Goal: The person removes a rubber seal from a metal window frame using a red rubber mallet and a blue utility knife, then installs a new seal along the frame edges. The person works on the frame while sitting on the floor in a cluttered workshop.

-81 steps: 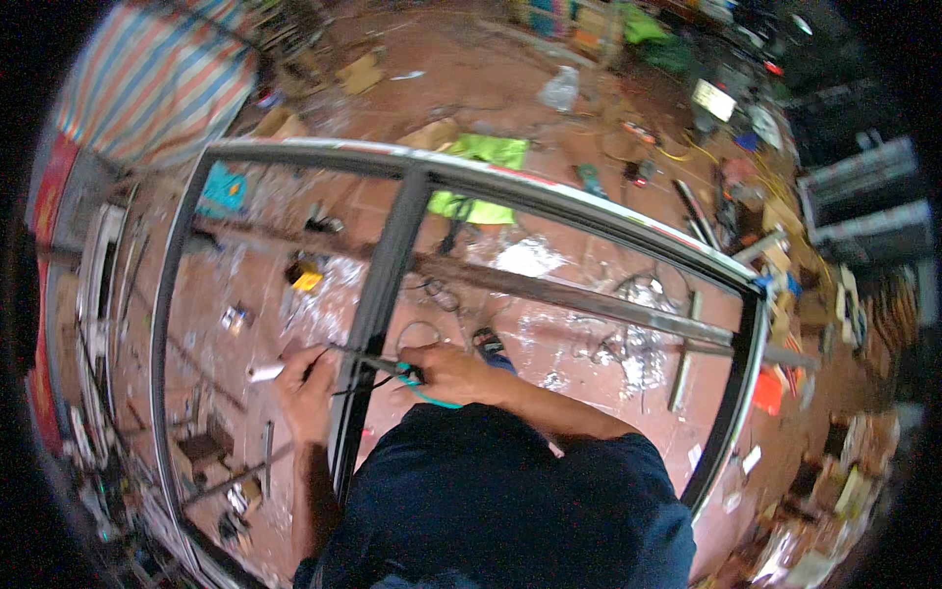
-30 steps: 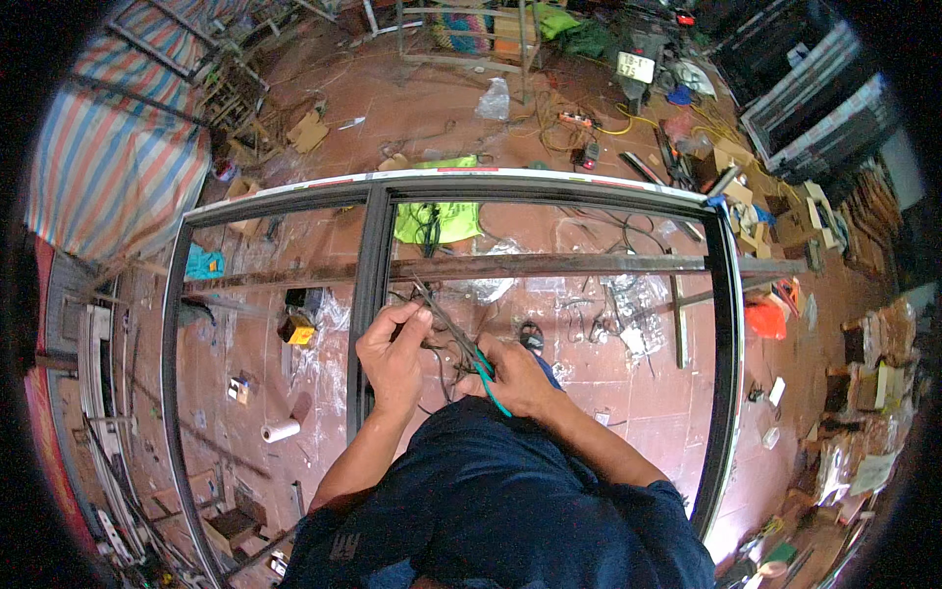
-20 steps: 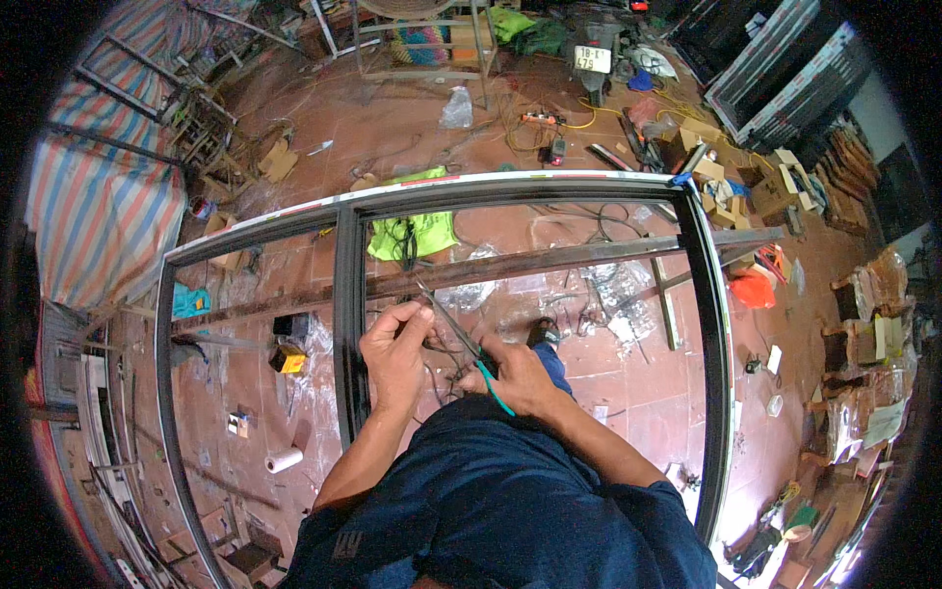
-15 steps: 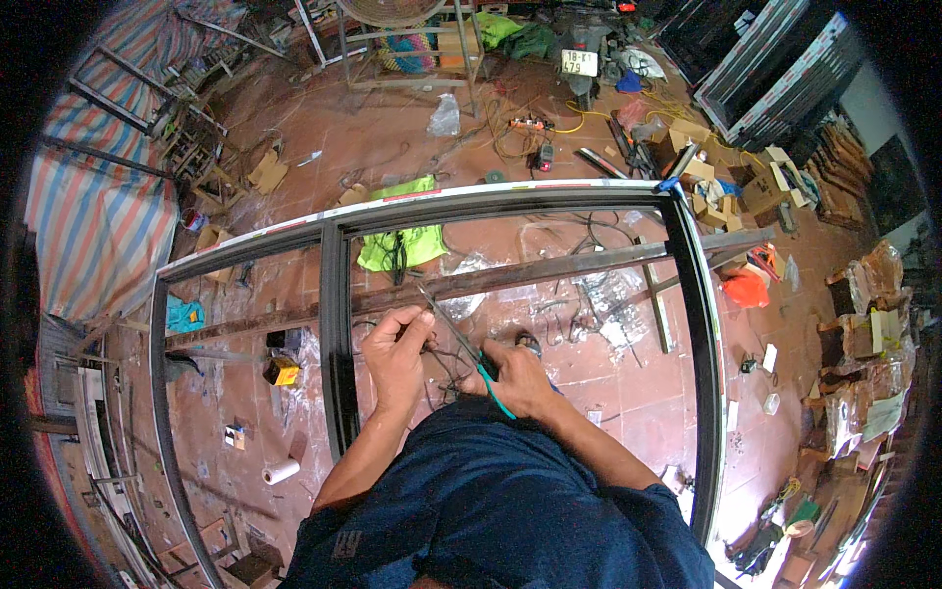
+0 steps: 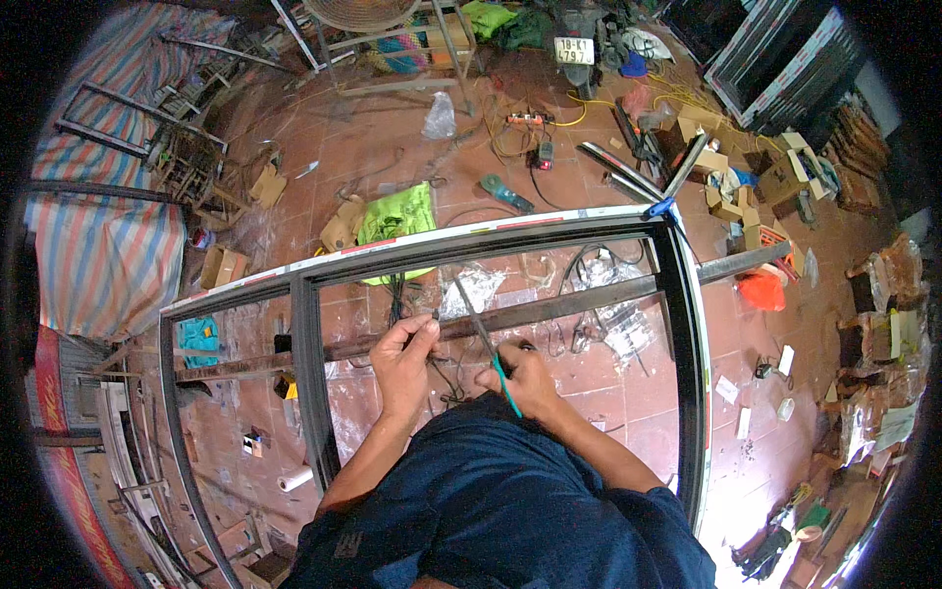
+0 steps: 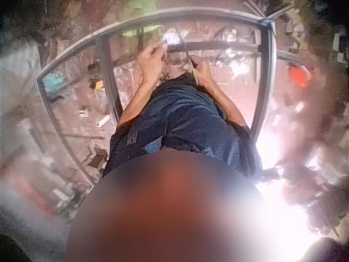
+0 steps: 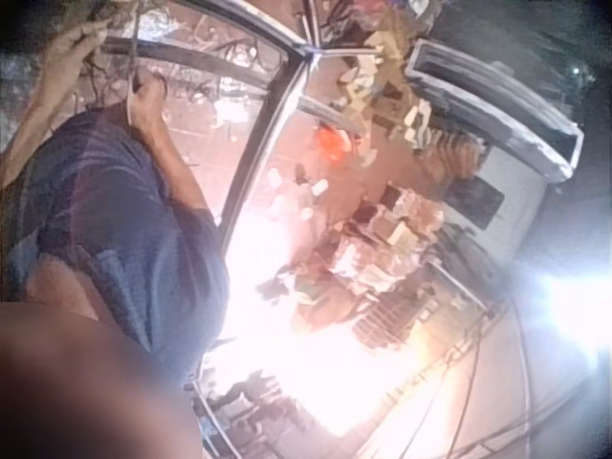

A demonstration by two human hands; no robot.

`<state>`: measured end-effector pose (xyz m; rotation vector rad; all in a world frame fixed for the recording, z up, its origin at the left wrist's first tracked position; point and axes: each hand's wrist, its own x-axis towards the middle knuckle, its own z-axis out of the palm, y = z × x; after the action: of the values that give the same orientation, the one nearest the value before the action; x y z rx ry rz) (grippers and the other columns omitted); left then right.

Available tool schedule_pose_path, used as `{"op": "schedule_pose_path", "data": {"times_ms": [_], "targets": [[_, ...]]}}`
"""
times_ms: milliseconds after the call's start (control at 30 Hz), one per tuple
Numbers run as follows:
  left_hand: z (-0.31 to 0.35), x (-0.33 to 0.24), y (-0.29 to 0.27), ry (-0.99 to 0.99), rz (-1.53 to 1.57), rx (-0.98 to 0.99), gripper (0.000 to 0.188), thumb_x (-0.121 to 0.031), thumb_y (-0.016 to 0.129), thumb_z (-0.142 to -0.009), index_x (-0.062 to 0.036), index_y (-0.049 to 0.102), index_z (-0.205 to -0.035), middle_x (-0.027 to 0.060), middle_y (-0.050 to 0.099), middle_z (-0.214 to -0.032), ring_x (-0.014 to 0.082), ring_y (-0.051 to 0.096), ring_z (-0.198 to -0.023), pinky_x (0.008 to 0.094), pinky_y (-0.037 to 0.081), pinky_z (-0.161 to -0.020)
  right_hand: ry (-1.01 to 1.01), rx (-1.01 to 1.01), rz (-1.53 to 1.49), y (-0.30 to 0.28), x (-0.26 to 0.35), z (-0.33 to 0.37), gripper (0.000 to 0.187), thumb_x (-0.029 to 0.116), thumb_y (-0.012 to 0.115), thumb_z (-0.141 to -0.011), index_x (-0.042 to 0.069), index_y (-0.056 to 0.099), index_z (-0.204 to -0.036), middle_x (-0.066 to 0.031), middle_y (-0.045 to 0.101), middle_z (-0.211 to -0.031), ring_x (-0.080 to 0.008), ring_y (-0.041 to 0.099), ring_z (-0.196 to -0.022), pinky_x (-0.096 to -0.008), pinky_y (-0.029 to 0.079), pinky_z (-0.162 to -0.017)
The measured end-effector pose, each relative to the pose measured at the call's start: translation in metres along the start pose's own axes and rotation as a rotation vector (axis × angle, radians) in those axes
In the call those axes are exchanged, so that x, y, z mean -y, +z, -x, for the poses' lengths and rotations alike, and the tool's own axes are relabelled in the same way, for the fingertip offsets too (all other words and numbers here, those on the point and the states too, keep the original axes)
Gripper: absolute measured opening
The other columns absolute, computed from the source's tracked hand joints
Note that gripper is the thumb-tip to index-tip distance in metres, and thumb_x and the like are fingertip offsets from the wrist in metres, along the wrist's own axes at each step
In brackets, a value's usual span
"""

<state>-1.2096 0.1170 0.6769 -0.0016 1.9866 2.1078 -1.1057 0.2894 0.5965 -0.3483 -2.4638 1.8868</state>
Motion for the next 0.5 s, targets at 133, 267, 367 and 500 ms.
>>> {"op": "schedule_pose_path", "data": {"times_ms": [133, 267, 367, 500], "targets": [[-0.021, 0.016, 0.026, -0.009, -0.018, 0.006, 0.015, -0.008, 0.076, -0.097, 0.002, 0.076, -0.109, 0.0015, 0.069, -0.085, 0.0082, 0.062, -0.072, 0.0241, 0.051, -0.066, 0.049, -0.103, 0.069, -0.051, -0.007, -0.02, 0.074, 0.071, 0.079, -0.078, 0.0, 0.061, -0.084, -0.0188, 0.058, -0.065, -0.0368, 0.059, -0.061, -0.0477, 0.046, -0.06], [-0.045, 0.04, 0.019, -0.16, 0.037, 0.01, 0.018, -0.007, 0.071, -0.099, -0.0006, 0.073, -0.116, 0.0035, 0.07, -0.087, 0.0112, 0.064, -0.074, 0.0253, 0.051, -0.066, 0.142, -0.194, 0.232, -0.098, -0.021, -0.031, 0.076, 0.075, 0.079, -0.076, 0.002, 0.059, -0.08, -0.0205, 0.059, -0.065, -0.0415, 0.065, -0.065, -0.0504, 0.049, -0.063], [-0.063, 0.029, -0.039, -0.304, -0.041, -0.222, 0.016, -0.011, 0.067, -0.101, -0.0061, 0.071, -0.116, 0.0021, 0.068, -0.091, 0.0116, 0.064, -0.075, 0.0266, 0.05, -0.063, 0.172, -0.3, 0.371, -0.139, -0.012, -0.036, 0.074, 0.073, 0.081, -0.074, 0.003, 0.059, -0.08, -0.0209, 0.061, -0.065, -0.0418, 0.065, -0.064, -0.05, 0.049, -0.062], [-0.064, -0.04, -0.247, 1.282, -1.542, -0.031, 0.023, -0.022, 0.068, -0.098, -0.0038, 0.075, -0.11, 0.0134, 0.075, -0.105, 0.0244, 0.071, -0.087, 0.0414, 0.056, -0.079, 0.062, -0.517, 0.599, -0.189, -0.02, -0.037, 0.06, 0.056, 0.088, -0.076, 0.004, 0.062, -0.085, -0.0149, 0.065, -0.076, -0.036, 0.063, -0.07, -0.0472, 0.044, -0.068]]}}
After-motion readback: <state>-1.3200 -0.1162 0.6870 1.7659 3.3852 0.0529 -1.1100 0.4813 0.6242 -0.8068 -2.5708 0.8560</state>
